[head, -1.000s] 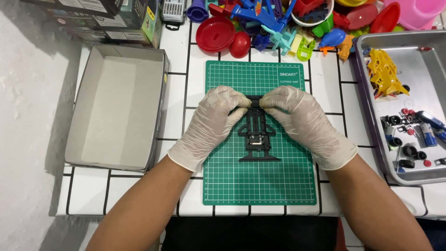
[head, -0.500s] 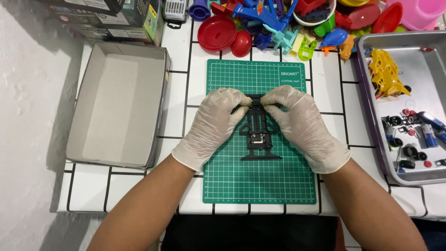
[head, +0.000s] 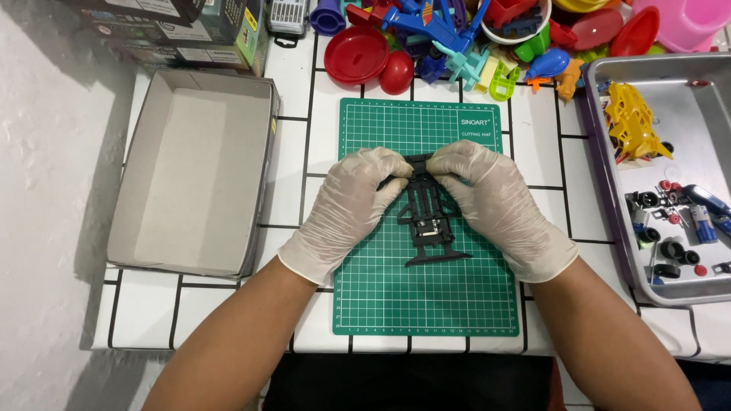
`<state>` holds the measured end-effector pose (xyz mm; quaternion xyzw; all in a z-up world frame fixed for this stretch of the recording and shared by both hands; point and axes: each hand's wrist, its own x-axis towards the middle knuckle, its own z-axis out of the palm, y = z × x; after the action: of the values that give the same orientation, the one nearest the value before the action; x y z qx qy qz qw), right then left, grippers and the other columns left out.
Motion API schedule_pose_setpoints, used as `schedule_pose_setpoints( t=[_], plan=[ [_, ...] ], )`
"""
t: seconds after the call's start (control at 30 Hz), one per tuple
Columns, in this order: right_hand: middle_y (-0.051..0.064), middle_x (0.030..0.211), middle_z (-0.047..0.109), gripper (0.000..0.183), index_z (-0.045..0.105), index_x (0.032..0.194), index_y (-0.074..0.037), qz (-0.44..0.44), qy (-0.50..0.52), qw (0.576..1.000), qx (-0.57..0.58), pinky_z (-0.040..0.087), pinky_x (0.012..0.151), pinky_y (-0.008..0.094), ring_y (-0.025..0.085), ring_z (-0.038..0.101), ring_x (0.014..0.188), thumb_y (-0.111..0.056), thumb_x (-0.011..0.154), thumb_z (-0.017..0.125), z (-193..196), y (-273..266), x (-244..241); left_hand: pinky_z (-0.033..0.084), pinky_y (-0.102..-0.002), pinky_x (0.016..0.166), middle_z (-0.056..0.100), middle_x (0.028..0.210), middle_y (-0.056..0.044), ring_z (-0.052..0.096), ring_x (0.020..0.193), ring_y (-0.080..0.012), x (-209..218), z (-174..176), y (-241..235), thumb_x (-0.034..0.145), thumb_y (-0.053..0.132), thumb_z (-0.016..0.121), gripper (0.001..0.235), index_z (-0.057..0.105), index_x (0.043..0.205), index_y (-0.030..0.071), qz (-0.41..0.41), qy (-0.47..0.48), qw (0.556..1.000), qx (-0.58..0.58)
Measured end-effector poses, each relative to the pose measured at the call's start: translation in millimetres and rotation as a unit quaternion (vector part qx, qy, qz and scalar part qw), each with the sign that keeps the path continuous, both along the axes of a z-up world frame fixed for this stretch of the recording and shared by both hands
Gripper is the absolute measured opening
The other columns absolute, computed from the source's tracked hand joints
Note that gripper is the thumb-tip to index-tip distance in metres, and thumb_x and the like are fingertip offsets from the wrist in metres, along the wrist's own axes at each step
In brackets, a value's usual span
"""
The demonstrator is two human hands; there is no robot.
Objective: Assembling a toy car chassis by installing gears, axles, and other small mechanical components.
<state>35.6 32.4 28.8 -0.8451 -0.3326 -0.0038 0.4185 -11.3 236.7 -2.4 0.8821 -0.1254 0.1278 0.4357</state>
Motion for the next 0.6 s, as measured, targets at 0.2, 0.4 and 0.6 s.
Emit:
schedule_pose_setpoints(
  t=[0.2, 0.4, 0.6],
  plan=[
    [0.016, 0.105, 0.072, 0.02, 0.077, 0.1, -0.003, 0.004, 0.011, 1.0, 0.018, 0.056, 0.095, 0.046, 0.034, 0.071, 0.106, 0.012, 0.089, 0.069, -2.9, -0.5, 2.2, 0.054, -0.037, 0.098, 0.075, 0.096, 0.0, 0.072, 0.099, -0.0212, 1.1, -1.1, 0.4, 0.091, 0.009, 0.074, 0.009, 0.073, 0.094, 0.017, -0.004, 0.003, 0.999, -0.038],
    [0.016, 0.103, 0.072, 0.021, 0.077, 0.1, -0.002, 0.018, 0.001, 1.0, 0.011, 0.056, 0.094, 0.046, 0.035, 0.071, 0.104, 0.013, 0.089, 0.067, 0.4, -1.4, 4.7, 0.054, -0.036, 0.097, 0.074, 0.095, 0.0, 0.071, 0.099, -0.0206, 1.3, -3.2, -0.7, 0.092, 0.008, 0.073, 0.009, 0.073, 0.095, 0.017, 0.0, -0.003, 1.0, -0.024],
    [0.015, 0.103, 0.072, 0.02, 0.077, 0.099, -0.002, 0.011, -0.005, 1.0, 0.017, 0.057, 0.093, 0.045, 0.033, 0.071, 0.103, 0.013, 0.089, 0.068, -3.9, -0.8, 5.2, 0.054, -0.037, 0.097, 0.073, 0.095, 0.0, 0.071, 0.098, -0.0206, 1.5, -4.6, -1.7, 0.091, 0.008, 0.073, 0.009, 0.072, 0.095, 0.016, 0.009, -0.017, 1.0, 0.013]
  ],
)
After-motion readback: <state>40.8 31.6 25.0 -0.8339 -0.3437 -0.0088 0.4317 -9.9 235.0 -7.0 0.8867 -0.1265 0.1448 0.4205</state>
